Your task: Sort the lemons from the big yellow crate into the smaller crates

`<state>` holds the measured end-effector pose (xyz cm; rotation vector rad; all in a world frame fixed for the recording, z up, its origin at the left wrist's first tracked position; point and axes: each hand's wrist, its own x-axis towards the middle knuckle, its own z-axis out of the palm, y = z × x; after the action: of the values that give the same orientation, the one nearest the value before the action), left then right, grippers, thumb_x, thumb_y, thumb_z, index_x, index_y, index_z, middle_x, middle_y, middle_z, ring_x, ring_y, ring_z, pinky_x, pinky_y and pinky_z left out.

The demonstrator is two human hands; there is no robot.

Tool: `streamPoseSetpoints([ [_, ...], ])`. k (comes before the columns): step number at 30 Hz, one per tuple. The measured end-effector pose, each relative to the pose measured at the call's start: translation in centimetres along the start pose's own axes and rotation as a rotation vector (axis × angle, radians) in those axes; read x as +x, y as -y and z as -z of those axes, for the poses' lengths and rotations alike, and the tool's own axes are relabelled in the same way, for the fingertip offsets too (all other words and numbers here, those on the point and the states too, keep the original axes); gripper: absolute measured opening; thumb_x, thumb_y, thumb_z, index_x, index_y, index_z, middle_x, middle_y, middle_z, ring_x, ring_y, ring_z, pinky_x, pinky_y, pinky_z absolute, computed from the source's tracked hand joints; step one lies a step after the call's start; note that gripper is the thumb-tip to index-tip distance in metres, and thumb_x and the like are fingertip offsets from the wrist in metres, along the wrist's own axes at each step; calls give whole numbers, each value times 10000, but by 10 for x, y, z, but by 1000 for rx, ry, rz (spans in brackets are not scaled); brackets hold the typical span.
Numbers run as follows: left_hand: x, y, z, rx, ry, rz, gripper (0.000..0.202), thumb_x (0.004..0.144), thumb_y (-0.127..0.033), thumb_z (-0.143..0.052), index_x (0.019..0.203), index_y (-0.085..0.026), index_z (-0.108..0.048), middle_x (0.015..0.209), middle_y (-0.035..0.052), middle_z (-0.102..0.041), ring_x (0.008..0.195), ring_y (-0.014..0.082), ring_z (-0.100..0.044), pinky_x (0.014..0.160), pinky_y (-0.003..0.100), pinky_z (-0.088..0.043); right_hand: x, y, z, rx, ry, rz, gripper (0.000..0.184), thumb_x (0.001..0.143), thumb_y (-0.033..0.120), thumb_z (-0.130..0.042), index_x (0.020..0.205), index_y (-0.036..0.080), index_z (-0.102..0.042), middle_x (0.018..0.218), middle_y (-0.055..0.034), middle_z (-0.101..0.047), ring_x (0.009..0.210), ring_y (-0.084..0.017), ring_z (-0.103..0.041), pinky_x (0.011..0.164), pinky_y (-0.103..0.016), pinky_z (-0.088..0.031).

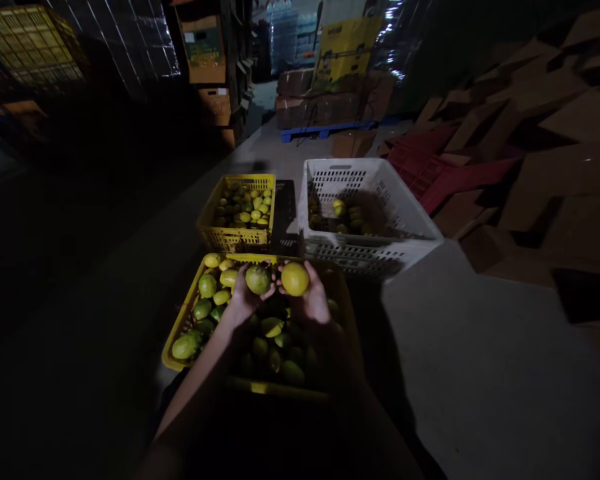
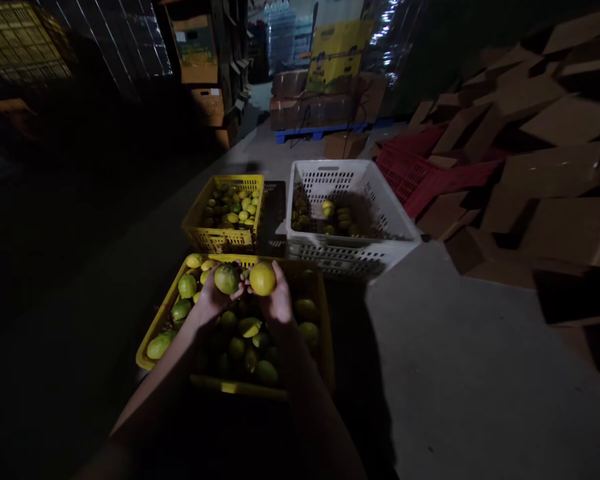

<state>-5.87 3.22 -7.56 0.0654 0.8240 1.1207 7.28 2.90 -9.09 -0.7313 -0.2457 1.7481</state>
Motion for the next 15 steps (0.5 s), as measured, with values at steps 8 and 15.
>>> streamPoseSetpoints([
  [8, -4, -2, -2, -70, -29, -17, 371, 1006, -379, -360, 1186, -187, -622, 735, 60, -704, 530, 121, -631, 451, 174, -507, 2, 1, 7, 258, 43, -20, 270, 918, 409, -488, 899, 195, -653, 690, -35, -681, 506, -122, -554, 349, -176, -441],
  [15, 1, 7, 2, -243, 50, -203, 333, 943, -245, -445, 1237, -204, -596, 765, 42, -733, 779, 151, -724, 753, 240, -590, 4, -10, 13, 328, -37, 90, 146, 730, 281, -745, 846, 259, -660, 847, 25, -747, 869, -192, -720, 751, -368, -628],
])
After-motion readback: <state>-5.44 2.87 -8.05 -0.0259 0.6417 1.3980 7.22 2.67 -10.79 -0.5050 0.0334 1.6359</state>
